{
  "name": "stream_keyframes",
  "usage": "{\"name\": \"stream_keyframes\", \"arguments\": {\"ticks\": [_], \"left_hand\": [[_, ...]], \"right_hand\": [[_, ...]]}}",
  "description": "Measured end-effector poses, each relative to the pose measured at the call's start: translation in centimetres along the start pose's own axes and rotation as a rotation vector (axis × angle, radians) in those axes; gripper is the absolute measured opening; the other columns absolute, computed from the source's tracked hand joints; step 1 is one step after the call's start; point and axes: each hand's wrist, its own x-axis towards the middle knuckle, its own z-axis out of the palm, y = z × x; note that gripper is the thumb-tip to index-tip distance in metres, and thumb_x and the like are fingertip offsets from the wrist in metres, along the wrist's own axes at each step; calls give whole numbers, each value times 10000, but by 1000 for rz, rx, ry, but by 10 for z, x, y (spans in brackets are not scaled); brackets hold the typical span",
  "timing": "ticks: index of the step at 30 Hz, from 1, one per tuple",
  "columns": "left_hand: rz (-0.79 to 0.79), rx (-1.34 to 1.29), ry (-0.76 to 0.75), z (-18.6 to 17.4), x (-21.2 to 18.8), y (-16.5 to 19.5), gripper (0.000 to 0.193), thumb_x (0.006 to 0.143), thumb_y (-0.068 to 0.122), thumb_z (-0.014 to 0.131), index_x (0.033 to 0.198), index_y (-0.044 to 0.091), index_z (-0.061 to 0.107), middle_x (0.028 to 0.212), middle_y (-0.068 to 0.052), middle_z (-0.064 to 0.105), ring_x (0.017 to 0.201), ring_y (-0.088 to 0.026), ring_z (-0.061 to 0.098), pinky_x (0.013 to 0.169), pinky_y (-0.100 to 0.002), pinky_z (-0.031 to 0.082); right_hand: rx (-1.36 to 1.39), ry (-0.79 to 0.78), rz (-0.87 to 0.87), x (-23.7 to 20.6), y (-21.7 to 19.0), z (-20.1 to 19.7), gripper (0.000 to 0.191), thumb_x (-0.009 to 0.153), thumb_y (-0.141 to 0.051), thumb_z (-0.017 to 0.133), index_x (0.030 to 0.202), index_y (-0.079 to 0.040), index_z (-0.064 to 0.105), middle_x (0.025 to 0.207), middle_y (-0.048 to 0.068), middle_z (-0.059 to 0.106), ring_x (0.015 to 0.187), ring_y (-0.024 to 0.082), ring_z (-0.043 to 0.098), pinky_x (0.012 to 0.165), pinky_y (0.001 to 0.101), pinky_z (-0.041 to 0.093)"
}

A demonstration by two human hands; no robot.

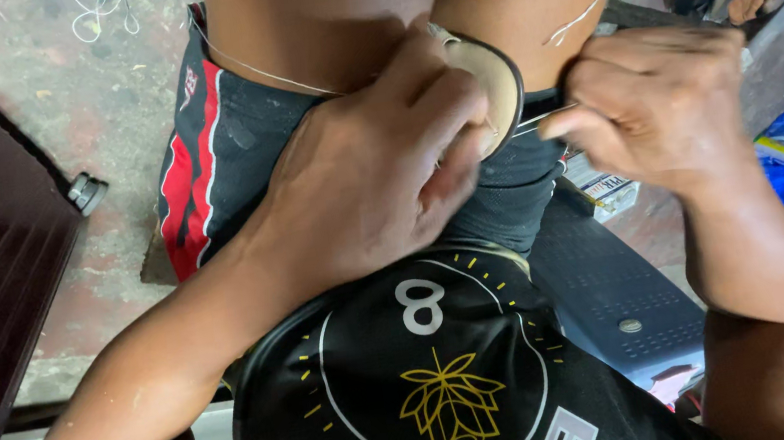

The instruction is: The person sews a beige sandal using a needle and white thread. They repeatedly push the needle through the sole and pull the thread to secure the sandal's components.

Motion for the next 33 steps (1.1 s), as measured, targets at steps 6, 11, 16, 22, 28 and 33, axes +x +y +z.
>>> {"name": "stream_keyframes", "arguments": {"ticks": [6,11,16,22,28,33], "left_hand": [[-72,-31,12,-2,0,12,297,974,102,728,1186,57,526,1384,-137,489,843,-212,699,711,-314,595],[50,243,37,16,0,33,353,962,177,806,1212,73,580,1328,-113,503,1018,-243,687,715,-357,579],[164,366,94,33,8,44,212,986,94,738,1157,33,630,1273,-78,536,925,-176,633,684,-314,565],[88,341,-4,40,15,45,162,973,112,732,1098,54,648,1071,-40,594,903,-198,626,696,-344,562],[96,303,106,40,12,47,260,950,64,782,1134,98,601,1007,-55,635,912,-260,601,731,-351,540],[-138,47,127,33,12,59,230,1027,5,727,1178,99,581,983,-40,686,828,-174,613,739,-286,516]], "right_hand": [[63,49,131,-27,19,-8,534,1078,-424,665,716,-47,557,664,63,488,589,247,528,577,368,408],[196,84,81,-33,4,-12,495,1032,-382,745,722,-44,558,697,61,501,613,254,547,584,364,411],[204,117,54,-30,-8,-22,449,915,-325,802,690,-32,547,694,80,485,624,286,544,549,384,392],[181,95,-8,-23,-13,-23,513,878,-409,812,644,-47,534,671,63,472,625,273,557,565,388,419],[642,460,-199,-3,-24,4,496,879,-491,758,918,-4,677,878,117,633,717,260,627,657,352,513],[711,170,257,-19,-49,11,560,769,-229,879,1179,62,632,896,110,712,690,200,638,651,323,542]]}}
